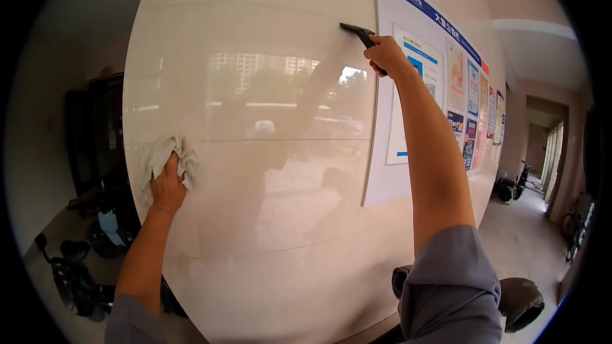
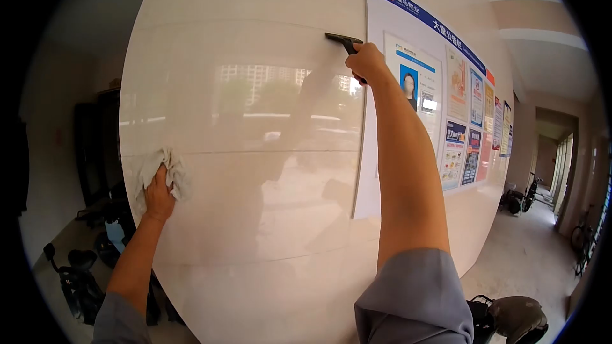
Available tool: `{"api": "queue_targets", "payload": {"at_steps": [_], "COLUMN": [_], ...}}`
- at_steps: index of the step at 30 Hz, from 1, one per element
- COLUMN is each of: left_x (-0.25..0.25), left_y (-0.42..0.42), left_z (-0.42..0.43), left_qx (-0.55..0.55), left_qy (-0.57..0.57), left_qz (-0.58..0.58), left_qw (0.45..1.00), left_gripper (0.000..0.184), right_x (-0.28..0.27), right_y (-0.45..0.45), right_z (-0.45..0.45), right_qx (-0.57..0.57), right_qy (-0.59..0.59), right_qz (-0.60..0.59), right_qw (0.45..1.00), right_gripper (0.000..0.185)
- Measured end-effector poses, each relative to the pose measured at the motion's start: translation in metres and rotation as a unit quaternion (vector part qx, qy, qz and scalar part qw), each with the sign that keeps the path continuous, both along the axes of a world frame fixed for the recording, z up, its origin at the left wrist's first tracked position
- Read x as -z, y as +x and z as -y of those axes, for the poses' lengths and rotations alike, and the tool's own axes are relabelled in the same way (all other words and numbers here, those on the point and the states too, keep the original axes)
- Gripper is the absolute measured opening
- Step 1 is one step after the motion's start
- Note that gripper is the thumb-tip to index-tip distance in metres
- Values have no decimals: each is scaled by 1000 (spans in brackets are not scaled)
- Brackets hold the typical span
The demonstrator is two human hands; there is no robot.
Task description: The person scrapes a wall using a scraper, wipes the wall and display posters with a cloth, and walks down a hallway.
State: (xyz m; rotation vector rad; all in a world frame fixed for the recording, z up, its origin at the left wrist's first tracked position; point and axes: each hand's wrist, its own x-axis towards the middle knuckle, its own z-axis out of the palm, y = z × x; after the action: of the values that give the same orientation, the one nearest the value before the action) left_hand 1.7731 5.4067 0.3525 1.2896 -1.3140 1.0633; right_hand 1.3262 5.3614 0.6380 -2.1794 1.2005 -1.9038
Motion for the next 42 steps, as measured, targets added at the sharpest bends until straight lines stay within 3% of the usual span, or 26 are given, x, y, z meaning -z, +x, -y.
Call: {"api": "queue_targets", "payload": {"at_steps": [5, 8, 12, 17, 22, 25, 27, 30, 32, 37, 42], "left_x": [0, -1, -1, 1, -6, -3, -4, 2, -3, -4, -3], "left_y": [-3, -1, -8, -7, -11, -7, -3, -6, 0, -9, -7], "left_z": [0, 0, -9, -6, -11, -5, -2, 0, -5, -6, -1], "left_qx": [7, -20, -26, -35, -14, -21, -28, -22, -21, -19, -9], "left_qy": [15, -14, 42, -28, 93, 0, 5, 20, 12, 22, 34], "left_qz": [-19, 20, -39, 47, -72, 11, 7, 9, 7, 2, -11], "left_qw": [1000, 1000, 998, 998, 993, 1000, 1000, 1000, 1000, 1000, 999], "left_gripper": [62, 61, 63, 65, 66, 64, 64, 63, 63, 64, 66], "right_x": [68, 43, 9, 38, -1, 40, 50, 21, -9, 35, -1], "right_y": [-3, -1, 23, 53, 66, 63, 57, 71, 77, 61, 84], "right_z": [-24, -14, -13, -41, -48, -54, -49, -59, -57, -53, -45], "right_qx": [24, 7, -10, 44, 13, 44, 43, 38, 31, 36, 3], "right_qy": [29, 27, 18, 4, 55, 19, 29, 23, 85, 32, 20], "right_qz": [-47, -37, 10, -100, -92, -90, -99, -98, -99, -107, -34], "right_qw": [998, 999, 1000, 994, 994, 995, 994, 994, 991, 993, 999], "right_gripper": [54, 55, 54, 57, 59, 59, 57, 56, 54, 56, 57]}}
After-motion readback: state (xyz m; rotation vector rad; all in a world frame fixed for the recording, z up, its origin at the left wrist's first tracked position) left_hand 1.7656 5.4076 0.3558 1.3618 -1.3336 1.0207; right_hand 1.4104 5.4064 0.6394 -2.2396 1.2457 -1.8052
